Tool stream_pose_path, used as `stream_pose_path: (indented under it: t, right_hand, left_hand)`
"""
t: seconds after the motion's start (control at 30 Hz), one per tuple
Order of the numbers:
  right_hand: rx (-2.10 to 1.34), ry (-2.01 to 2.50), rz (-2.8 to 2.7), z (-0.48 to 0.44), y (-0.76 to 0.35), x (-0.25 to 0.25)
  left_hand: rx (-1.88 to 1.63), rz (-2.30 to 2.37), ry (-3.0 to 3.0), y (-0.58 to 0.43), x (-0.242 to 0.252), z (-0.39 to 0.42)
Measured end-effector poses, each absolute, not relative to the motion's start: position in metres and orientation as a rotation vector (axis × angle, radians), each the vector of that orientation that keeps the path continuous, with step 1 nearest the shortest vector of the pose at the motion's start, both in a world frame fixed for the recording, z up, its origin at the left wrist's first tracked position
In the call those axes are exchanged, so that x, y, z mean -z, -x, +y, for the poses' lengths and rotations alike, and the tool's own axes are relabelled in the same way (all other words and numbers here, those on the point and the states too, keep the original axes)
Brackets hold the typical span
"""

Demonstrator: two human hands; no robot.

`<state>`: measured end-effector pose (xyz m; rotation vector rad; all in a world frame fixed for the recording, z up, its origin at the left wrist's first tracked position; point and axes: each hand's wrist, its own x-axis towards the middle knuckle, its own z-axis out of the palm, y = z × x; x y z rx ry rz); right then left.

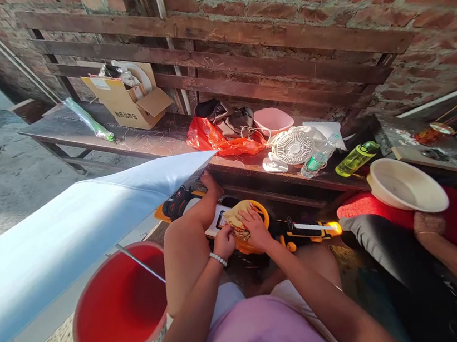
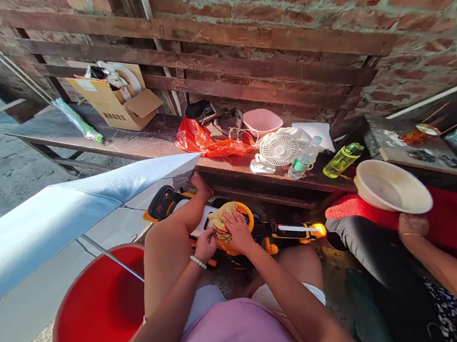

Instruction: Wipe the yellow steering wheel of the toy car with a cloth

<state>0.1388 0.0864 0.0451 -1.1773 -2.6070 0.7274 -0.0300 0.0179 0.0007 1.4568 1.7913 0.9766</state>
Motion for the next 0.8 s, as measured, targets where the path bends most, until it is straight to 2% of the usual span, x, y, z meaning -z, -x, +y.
stream_pose_path:
  t: [0.17,0.4,0.6,0.8]
  right_hand:
    - [-0.579,1.160,-2.646,0.046,-0.200,-0.028]
    - [-0.395,1.348,-2.521,0.088,-0.219,-0.018]
    - [-0.345,1.244,-2.483,0.056,-0.219,0.011]
    - [-0.418,1.008,-2.564,0.006,-0.219,0.004]
  left_hand:
    - [-0.999,1.863,-1.588,0.021,-0.009,0.016]
    - [-0.389,1.926,-1.720,-0.007,-0.018,0.008]
    - [-0.288,1.900,-1.749,-0.005,-0.015,0.007]
    - [-0.245,1.869,-1.691,0.000,-0.027,0.010]
